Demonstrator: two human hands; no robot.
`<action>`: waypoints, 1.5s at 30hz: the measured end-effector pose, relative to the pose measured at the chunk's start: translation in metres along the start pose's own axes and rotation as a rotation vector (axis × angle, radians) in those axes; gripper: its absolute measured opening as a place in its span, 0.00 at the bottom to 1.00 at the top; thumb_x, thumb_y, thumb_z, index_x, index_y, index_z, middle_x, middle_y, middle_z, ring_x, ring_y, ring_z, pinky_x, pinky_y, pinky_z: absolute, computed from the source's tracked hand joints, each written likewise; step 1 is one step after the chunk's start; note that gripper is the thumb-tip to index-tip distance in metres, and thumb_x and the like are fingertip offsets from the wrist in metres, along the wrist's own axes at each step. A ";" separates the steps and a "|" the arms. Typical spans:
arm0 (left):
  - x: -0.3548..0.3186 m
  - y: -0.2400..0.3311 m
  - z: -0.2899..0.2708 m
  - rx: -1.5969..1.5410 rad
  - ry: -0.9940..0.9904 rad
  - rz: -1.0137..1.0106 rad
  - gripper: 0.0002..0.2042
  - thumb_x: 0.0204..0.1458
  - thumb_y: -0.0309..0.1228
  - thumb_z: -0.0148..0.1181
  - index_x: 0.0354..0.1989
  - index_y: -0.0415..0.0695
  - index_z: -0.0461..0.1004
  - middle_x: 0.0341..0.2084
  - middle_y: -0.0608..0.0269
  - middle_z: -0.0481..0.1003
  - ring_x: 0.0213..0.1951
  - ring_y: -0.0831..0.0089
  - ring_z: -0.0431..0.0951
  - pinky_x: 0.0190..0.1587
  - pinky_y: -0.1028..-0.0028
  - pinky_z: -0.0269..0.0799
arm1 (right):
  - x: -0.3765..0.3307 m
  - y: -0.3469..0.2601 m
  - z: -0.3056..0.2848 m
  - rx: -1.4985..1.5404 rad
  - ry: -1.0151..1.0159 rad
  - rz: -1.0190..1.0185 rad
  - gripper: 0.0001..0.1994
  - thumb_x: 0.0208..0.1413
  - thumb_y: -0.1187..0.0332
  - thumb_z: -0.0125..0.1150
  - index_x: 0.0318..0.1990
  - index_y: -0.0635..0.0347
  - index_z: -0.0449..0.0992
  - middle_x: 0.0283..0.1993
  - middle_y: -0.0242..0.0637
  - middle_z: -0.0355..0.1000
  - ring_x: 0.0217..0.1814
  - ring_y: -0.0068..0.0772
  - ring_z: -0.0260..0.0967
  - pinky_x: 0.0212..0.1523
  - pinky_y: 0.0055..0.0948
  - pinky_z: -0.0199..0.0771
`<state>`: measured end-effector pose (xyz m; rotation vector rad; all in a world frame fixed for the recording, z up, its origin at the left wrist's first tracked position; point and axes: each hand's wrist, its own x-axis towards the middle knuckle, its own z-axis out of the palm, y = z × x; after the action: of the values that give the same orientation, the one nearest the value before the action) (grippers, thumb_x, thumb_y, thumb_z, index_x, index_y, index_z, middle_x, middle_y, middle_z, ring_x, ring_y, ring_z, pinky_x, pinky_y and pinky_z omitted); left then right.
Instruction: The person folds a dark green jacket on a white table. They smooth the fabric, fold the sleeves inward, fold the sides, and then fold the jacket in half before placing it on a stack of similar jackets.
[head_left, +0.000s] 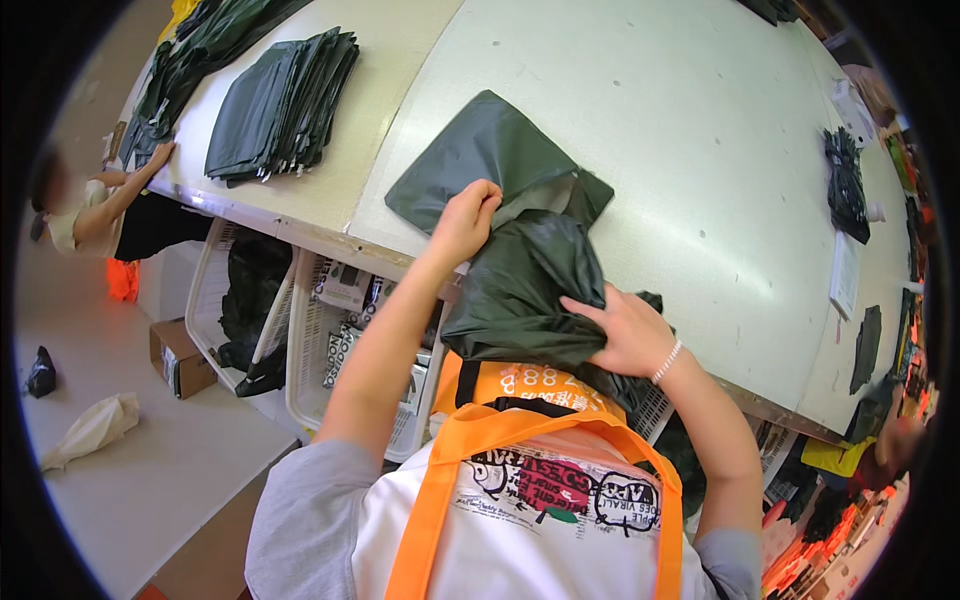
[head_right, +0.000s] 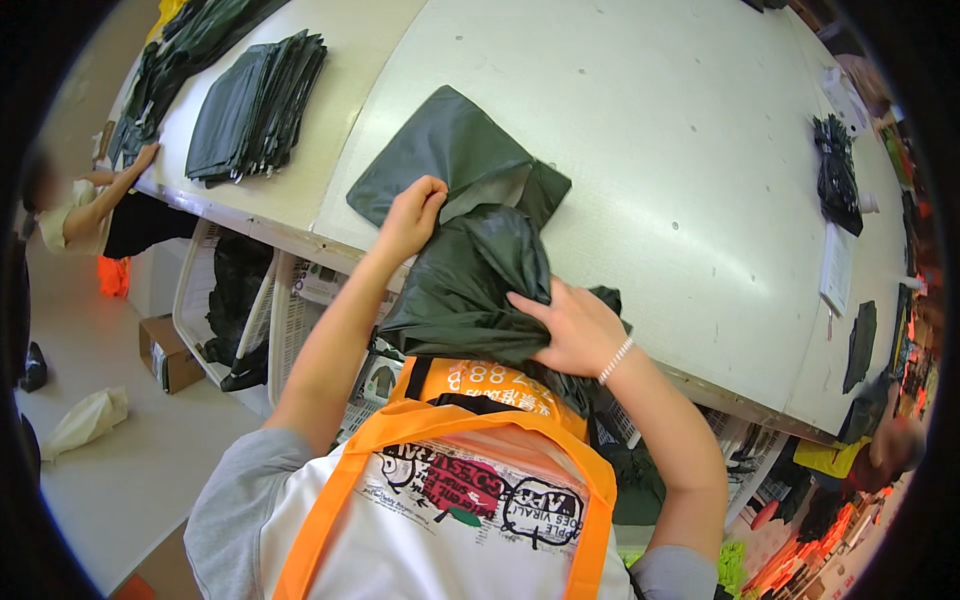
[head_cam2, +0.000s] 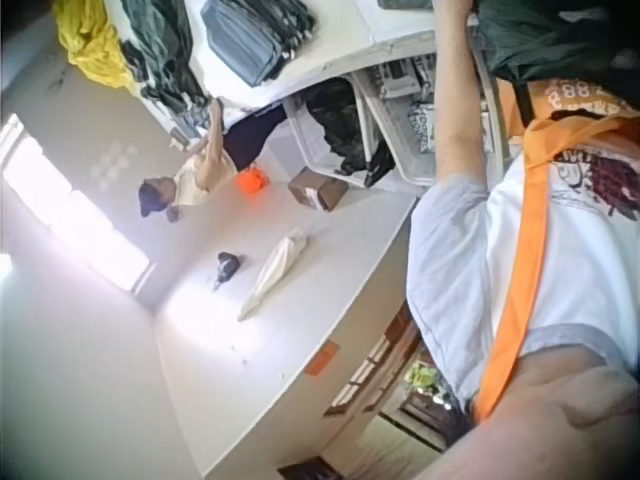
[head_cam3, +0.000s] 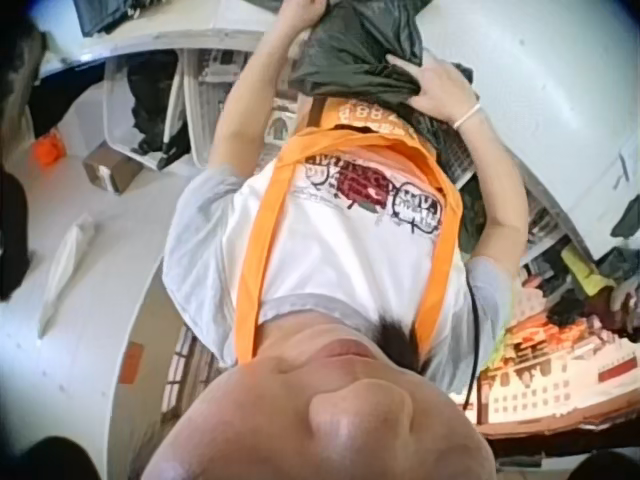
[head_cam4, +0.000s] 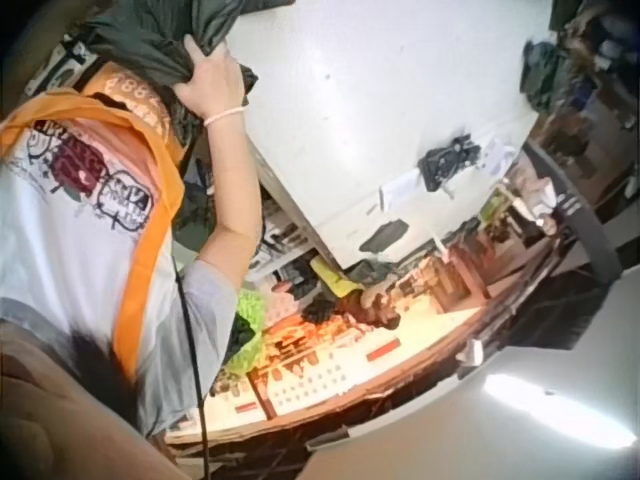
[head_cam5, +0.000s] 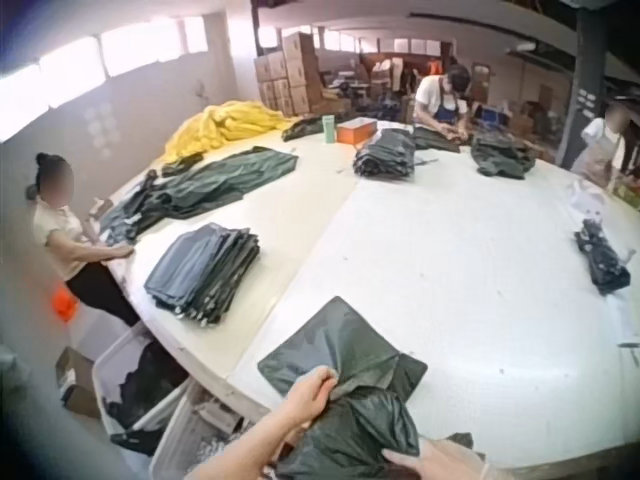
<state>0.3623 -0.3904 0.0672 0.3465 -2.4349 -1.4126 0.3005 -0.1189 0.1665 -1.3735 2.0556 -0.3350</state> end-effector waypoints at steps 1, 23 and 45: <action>0.001 0.013 -0.020 -0.003 -0.113 0.027 0.04 0.54 0.25 0.52 0.34 0.37 0.69 0.26 0.52 0.72 0.30 0.59 0.72 0.36 0.71 0.67 | 0.013 0.005 0.002 0.021 -0.031 -0.037 0.33 0.40 0.56 0.65 0.59 0.46 0.67 0.50 0.58 0.63 0.48 0.55 0.67 0.50 0.41 0.68; -0.008 0.055 0.003 0.555 0.270 -0.045 0.16 0.53 0.36 0.54 0.18 0.36 0.69 0.14 0.45 0.70 0.20 0.50 0.73 0.24 0.61 0.66 | 0.089 0.040 -0.007 -0.231 0.126 0.369 0.14 0.43 0.67 0.55 0.31 0.72 0.77 0.45 0.61 0.66 0.38 0.54 0.72 0.43 0.42 0.74; 0.102 0.167 0.053 0.536 -0.204 0.304 0.29 0.36 0.42 0.68 0.50 0.44 0.71 0.36 0.53 0.71 0.39 0.58 0.74 0.36 0.64 0.71 | 0.058 0.023 -0.020 -0.357 0.164 0.368 0.16 0.54 0.66 0.49 0.46 0.63 0.76 0.58 0.71 0.58 0.39 0.46 0.74 0.40 0.34 0.73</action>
<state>0.2387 -0.3028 0.2017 -0.0636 -2.8578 -0.6875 0.2560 -0.1639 0.1487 -1.1534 2.5408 0.0860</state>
